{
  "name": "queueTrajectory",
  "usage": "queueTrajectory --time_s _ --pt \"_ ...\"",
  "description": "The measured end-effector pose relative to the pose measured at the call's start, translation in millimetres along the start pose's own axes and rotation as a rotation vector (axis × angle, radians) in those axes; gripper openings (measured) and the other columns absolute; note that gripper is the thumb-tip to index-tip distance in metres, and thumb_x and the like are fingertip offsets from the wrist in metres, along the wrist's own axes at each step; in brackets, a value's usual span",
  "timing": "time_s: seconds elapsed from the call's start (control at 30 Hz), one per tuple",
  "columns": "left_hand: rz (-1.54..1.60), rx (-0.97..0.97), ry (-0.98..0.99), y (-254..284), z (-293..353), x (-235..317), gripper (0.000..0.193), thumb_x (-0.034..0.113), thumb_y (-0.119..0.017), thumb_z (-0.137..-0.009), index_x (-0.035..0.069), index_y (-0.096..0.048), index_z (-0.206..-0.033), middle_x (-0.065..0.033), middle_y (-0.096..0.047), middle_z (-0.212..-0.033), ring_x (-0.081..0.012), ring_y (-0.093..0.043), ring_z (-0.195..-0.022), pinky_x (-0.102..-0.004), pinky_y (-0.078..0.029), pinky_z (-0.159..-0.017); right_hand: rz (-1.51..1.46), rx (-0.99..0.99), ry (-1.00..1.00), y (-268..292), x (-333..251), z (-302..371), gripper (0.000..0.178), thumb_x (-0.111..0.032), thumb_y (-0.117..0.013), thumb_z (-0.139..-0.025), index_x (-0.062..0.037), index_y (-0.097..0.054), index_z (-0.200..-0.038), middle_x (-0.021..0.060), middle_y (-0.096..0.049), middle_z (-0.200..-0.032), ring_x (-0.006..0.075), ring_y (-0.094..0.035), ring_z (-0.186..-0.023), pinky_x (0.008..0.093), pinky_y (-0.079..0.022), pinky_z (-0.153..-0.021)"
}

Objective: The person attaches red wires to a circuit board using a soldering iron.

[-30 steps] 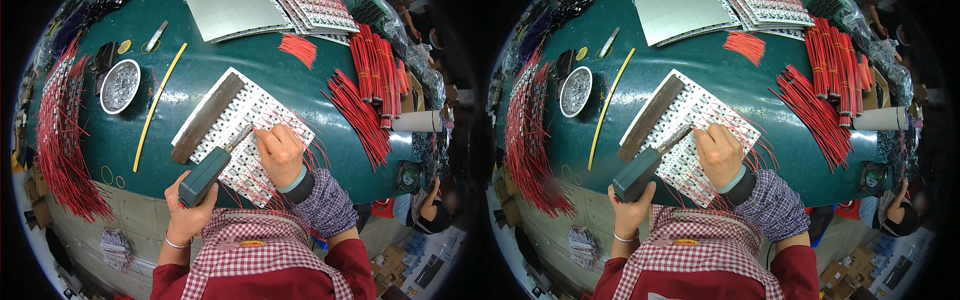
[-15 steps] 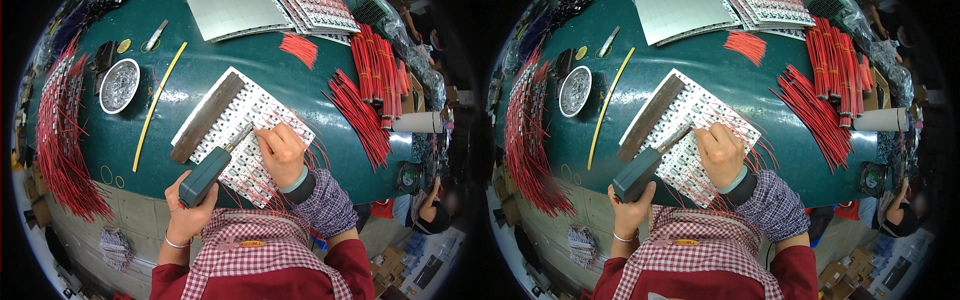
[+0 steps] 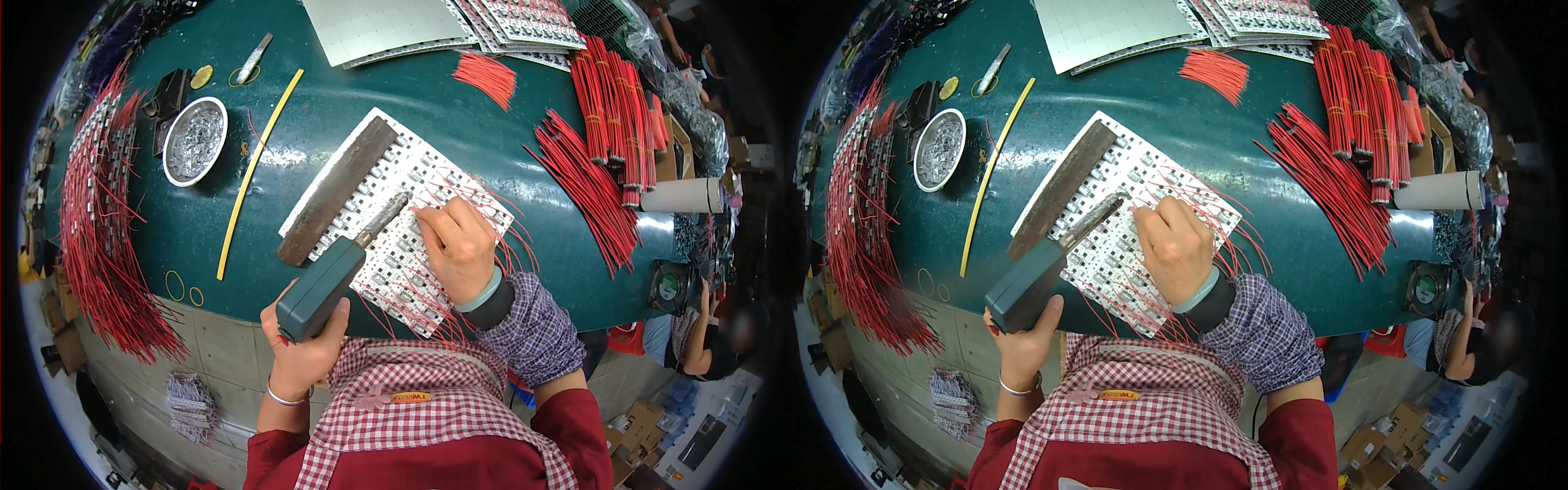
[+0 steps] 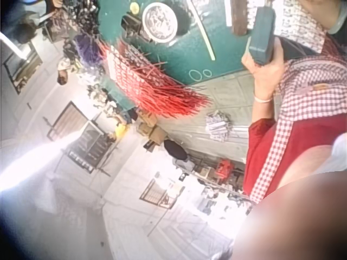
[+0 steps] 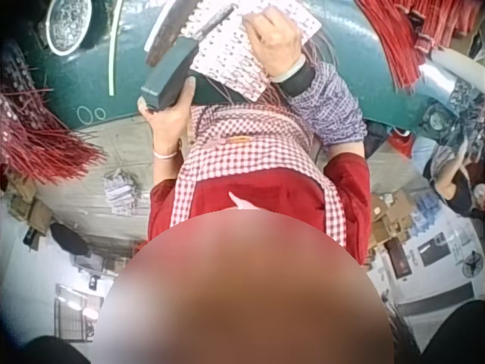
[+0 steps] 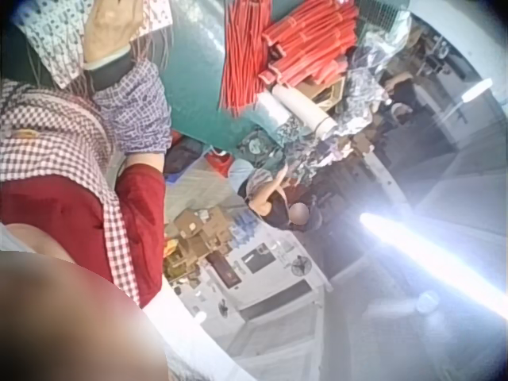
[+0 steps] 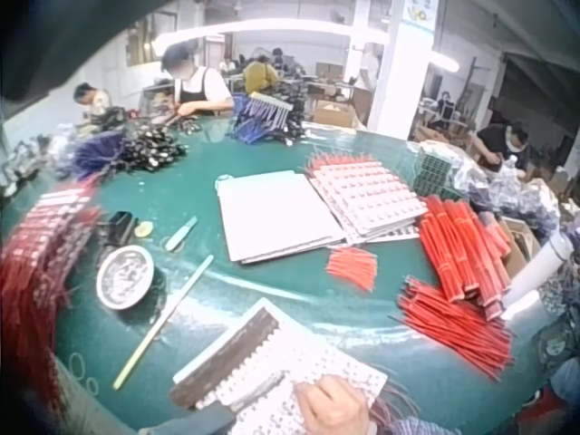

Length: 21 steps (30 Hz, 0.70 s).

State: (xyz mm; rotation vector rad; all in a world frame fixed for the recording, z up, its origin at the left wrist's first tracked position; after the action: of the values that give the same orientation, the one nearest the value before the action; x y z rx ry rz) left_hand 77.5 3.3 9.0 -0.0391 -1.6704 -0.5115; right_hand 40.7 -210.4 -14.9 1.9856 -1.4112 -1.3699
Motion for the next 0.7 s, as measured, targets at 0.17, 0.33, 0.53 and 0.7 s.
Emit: queueTrajectory --time_s 0.17,0.33,0.53,0.7 --pt "0.022 0.033 0.033 3 2 -1 0.014 -0.001 -0.076 -0.075 -0.003 -0.066 -0.084 -0.0045 -0.067 -0.075 -0.0084 -0.060 -0.061 -0.0240 -0.047 -0.056 -0.003 0.013 0.000 0 0 0 0.012 -0.001 -0.072 -0.079 -0.0039 -0.061 -0.081 0.0092 -0.045 -0.071 0.0256 -0.053 -0.064 0.0389 -0.043 -0.054" --pt "0.007 0.046 0.017 3 4 -1 0.013 0.000 -0.076 -0.075 -0.002 -0.067 -0.084 -0.0050 -0.067 -0.074 -0.0089 -0.060 -0.060 -0.0250 -0.047 -0.055 -0.020 0.015 0.005 4 -1 0 0.011 -0.001 -0.072 -0.078 -0.0041 -0.062 -0.082 0.0094 -0.045 -0.071 0.0260 -0.054 -0.063 0.0392 -0.044 -0.055" --pt "0.041 0.112 0.051 10 10 -10 0.013 0.002 -0.078 -0.075 -0.002 -0.069 -0.083 -0.0042 -0.069 -0.074 -0.0089 -0.061 -0.061 -0.0248 -0.047 -0.056 -0.013 -0.049 -0.079 47 -4 17 0.011 0.002 -0.073 -0.076 -0.0028 -0.066 -0.084 0.0094 -0.049 -0.072 0.0270 -0.056 -0.065 0.0386 -0.045 -0.057" --pt "0.084 0.136 0.101 13 14 -14 0.015 0.003 -0.080 -0.075 -0.002 -0.070 -0.085 -0.0039 -0.070 -0.076 -0.0091 -0.062 -0.062 -0.0240 -0.048 -0.058 -0.056 -0.029 -0.134 80 -30 6 0.019 0.005 -0.075 -0.073 -0.0023 -0.069 -0.089 0.0093 -0.052 -0.070 0.0259 -0.056 -0.063 0.0366 -0.045 -0.055"
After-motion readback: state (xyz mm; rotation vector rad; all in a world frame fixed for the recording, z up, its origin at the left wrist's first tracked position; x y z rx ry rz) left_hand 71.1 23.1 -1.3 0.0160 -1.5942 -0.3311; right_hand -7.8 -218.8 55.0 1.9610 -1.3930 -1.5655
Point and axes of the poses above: each hand's wrist, its own z-axis away from the middle knuckle, its own y-axis out of the back of the hand, x = y × z, the point moved 5 cm from there along -z, towards the middle knuckle
